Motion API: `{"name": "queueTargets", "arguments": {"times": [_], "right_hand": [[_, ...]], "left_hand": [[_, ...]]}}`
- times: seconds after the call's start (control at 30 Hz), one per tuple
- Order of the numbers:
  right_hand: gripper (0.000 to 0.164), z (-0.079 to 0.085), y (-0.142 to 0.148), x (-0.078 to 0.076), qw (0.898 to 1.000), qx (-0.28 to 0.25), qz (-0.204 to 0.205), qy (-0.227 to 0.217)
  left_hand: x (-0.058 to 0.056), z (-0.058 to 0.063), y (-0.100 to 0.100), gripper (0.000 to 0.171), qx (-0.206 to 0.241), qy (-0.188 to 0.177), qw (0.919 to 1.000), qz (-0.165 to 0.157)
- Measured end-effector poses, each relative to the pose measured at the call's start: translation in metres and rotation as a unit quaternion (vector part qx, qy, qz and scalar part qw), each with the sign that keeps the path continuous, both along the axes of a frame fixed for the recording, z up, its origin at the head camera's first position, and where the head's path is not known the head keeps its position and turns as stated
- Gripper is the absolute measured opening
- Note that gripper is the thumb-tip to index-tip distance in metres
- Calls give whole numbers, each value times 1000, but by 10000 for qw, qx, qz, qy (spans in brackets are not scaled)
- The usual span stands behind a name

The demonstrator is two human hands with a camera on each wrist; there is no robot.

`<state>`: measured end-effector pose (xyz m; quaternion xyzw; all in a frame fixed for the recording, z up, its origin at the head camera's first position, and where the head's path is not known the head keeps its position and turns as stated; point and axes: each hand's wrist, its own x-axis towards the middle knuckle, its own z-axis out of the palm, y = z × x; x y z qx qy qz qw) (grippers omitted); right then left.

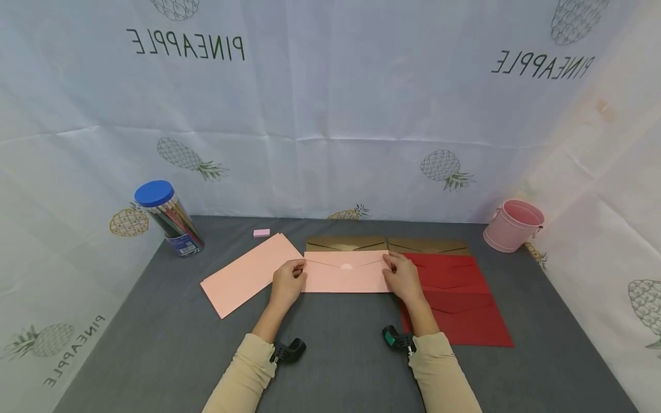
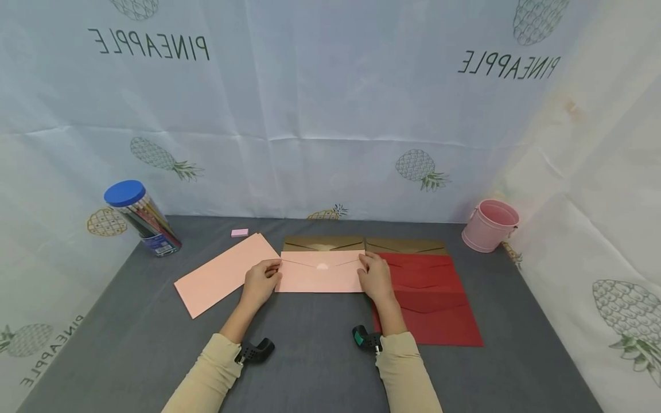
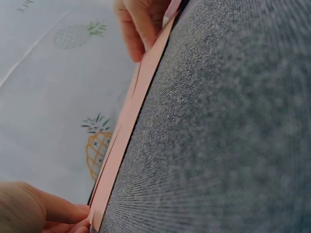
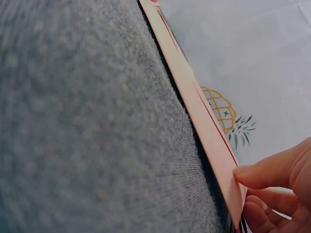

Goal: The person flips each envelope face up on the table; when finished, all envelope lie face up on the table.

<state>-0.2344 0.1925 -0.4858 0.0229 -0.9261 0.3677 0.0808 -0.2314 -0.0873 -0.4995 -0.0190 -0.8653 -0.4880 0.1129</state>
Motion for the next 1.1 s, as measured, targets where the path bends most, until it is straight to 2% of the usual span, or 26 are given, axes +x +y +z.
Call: {"name": "queueTargets", "arguments": {"times": [0.27,0.5,0.63,0.73,0.87,1.1], "right_hand": [[40,2,0,-1,9998,119,130,84],[43,8,0,1,9994,-277,115,150],[46,11,-6,3,9970,-709,288,71],[49,11,-17,3,9911,-1209,554,-78],[51,12,-40,-3,9802,-1574,1169,-269],[52,13,-87,-18,9502,-1955,2371,-520]], "left_hand": [[-1,2,-1,29,163,0,9999,-1],[0,6,-2,36,451,-96,9989,-55],[4,9,-7,40,472,-104,9987,-141],[10,13,-18,42,397,-125,9990,-142],[21,20,-43,44,216,-137,9997,-43],[42,26,-90,49,-210,-300,9983,445]]}}
